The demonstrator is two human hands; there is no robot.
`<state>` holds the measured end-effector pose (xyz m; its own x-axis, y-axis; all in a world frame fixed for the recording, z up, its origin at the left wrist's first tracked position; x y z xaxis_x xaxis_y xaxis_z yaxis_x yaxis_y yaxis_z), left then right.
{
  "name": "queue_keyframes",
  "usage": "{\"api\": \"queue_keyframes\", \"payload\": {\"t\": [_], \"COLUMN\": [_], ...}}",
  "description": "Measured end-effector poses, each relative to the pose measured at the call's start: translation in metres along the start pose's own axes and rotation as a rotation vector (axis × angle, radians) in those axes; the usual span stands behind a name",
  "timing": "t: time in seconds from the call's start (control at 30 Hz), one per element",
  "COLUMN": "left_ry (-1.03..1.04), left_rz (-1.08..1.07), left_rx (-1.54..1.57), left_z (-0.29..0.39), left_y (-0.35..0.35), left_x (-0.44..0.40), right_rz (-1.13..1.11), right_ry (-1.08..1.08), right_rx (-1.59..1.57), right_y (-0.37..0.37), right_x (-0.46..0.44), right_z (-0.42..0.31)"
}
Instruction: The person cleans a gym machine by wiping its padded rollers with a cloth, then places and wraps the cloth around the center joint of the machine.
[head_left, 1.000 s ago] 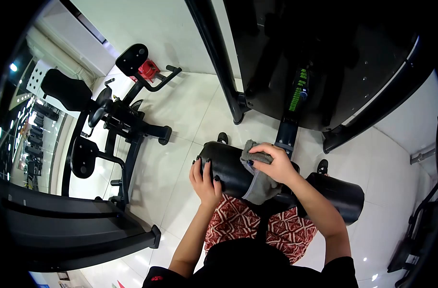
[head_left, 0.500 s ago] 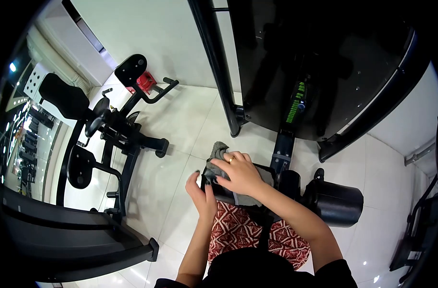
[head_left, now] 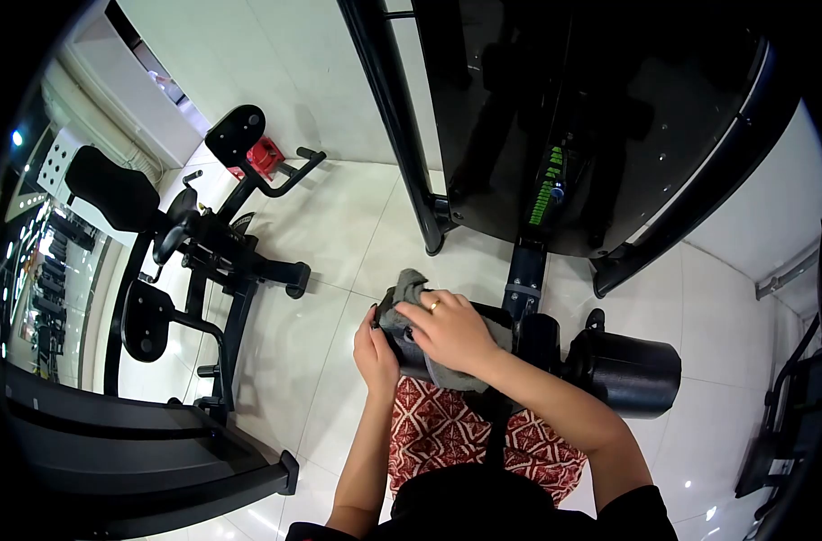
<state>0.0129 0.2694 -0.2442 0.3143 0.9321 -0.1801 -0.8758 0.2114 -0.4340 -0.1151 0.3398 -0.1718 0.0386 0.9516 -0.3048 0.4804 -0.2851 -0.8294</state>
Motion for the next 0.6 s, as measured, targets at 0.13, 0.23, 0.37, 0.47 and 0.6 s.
{"api": "queue_keyframes", "payload": {"t": [0.13,0.23,0.37,0.47,0.6], "left_ry": [0.028,0.013,0.027,0.044,0.031], "left_rz": [0.056,0.036,0.029,0.041,0.064], "left_rx": [0.005,0.002,0.011,-0.007,-0.019], "left_z": [0.004,0.007,0.005,0.008,0.008], "left_y": [-0.003,-0.004,-0.003,-0.003,-0.004], "left_x": [0.001,0.000,0.000,0.001,0.000], "right_rz": [-0.038,-0.092,-0.122,-0.099,-0.135], "right_ry": [0.147,0.183,0.221,0.255,0.285], "right_rx": [-0.101,-0.220,-0.331,-0.422,-0.462], "right_y": [-0.003,-0.001,-0.002,-0.002,-0.008], "right_x": [0.005,0.011,0.026,0.040,0.043], "right_z": [0.034,0.056,0.081,0.099,0.102]}}
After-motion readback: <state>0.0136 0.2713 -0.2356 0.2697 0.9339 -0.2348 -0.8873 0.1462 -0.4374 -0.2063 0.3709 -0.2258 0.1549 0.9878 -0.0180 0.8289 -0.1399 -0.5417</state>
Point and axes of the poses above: each hand's wrist, its own x-axis away from the middle knuckle, its own y-axis out of the palm, z = x × y, the point moved 9 cm from there along -x, towards the middle knuckle, and after that the axes turned 5 degrees about -z, right-handed, at the moved point
